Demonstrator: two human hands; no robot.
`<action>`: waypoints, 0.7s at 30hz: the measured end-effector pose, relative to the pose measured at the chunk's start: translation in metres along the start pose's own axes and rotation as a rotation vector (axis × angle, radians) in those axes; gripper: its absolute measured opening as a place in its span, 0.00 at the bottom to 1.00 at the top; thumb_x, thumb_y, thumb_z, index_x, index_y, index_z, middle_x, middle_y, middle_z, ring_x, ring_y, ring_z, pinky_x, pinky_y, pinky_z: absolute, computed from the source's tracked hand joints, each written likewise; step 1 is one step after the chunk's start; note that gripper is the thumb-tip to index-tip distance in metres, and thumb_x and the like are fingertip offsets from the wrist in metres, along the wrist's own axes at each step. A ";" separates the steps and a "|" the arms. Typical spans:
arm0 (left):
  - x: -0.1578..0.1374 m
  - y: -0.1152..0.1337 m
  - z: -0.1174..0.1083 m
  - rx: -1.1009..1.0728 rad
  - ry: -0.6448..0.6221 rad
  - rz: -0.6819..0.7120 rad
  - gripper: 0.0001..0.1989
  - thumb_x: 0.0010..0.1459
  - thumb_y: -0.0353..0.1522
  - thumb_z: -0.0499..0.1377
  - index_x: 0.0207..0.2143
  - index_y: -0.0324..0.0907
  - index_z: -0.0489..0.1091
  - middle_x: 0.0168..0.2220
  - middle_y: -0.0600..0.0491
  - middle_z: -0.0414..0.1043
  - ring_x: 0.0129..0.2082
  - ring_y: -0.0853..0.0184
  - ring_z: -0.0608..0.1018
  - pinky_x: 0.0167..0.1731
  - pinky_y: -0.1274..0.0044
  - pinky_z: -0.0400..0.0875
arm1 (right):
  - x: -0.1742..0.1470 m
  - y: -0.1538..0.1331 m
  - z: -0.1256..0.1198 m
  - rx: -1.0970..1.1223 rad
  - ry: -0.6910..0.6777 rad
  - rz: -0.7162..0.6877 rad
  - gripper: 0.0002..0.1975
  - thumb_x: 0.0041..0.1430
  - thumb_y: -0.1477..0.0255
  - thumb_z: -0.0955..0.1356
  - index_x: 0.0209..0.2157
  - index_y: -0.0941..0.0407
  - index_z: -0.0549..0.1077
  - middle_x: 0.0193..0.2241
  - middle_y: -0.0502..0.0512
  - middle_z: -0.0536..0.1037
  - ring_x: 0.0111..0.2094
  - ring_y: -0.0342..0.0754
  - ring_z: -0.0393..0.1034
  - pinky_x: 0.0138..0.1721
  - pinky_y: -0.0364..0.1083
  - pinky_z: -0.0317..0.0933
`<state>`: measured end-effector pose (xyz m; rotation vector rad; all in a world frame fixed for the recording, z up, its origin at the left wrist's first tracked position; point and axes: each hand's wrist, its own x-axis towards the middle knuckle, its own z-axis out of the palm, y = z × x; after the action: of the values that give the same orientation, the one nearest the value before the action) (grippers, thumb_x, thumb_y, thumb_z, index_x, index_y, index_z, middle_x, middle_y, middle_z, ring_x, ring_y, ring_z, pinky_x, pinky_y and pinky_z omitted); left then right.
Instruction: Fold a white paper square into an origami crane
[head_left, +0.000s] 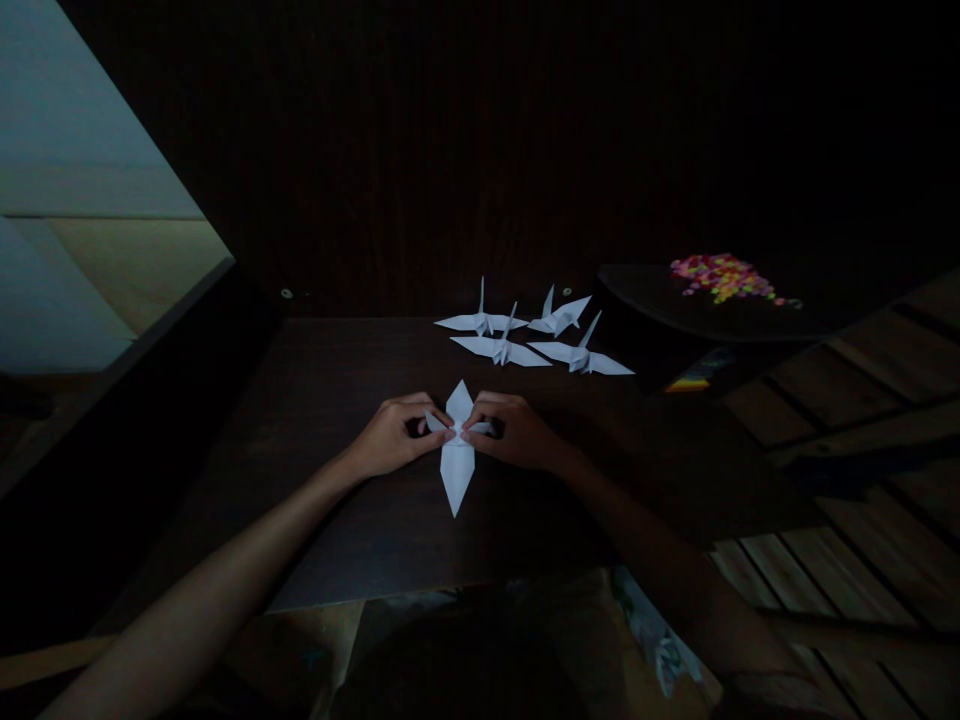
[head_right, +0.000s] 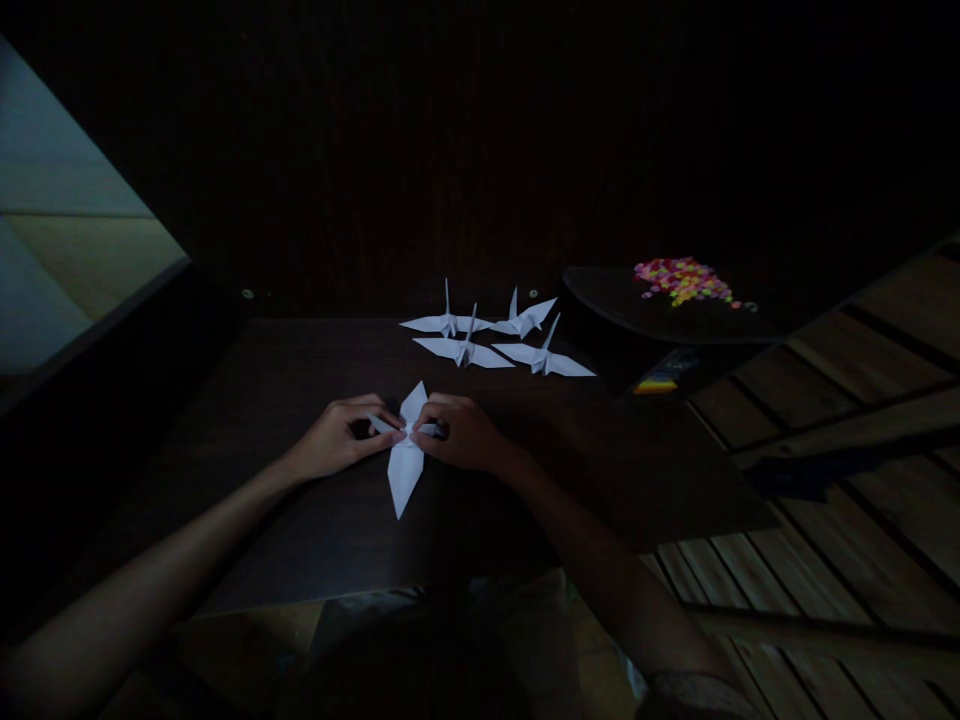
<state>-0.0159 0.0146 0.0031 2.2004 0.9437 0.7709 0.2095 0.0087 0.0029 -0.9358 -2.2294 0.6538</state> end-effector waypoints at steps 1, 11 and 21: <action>0.000 0.001 0.000 0.001 0.000 0.002 0.09 0.58 0.35 0.61 0.36 0.40 0.77 0.32 0.52 0.72 0.28 0.71 0.72 0.28 0.80 0.67 | 0.000 0.001 0.000 -0.004 -0.003 0.004 0.02 0.55 0.73 0.70 0.30 0.57 0.74 0.29 0.51 0.73 0.30 0.44 0.67 0.33 0.43 0.58; -0.002 0.003 0.003 0.014 0.011 0.043 0.09 0.59 0.35 0.60 0.38 0.41 0.76 0.35 0.51 0.73 0.32 0.69 0.74 0.33 0.78 0.69 | -0.001 0.000 0.003 -0.005 0.027 -0.011 0.05 0.55 0.71 0.71 0.35 0.56 0.74 0.32 0.52 0.73 0.33 0.46 0.68 0.35 0.45 0.60; -0.001 0.006 0.005 -0.033 0.048 0.085 0.05 0.57 0.31 0.60 0.33 0.40 0.76 0.33 0.52 0.73 0.32 0.69 0.74 0.33 0.78 0.69 | -0.001 0.002 0.004 0.041 0.042 -0.050 0.02 0.56 0.75 0.68 0.31 0.56 0.75 0.31 0.51 0.71 0.32 0.45 0.67 0.34 0.44 0.60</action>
<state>-0.0103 0.0085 0.0042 2.2146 0.8591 0.8760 0.2078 0.0090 -0.0018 -0.8630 -2.1874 0.6490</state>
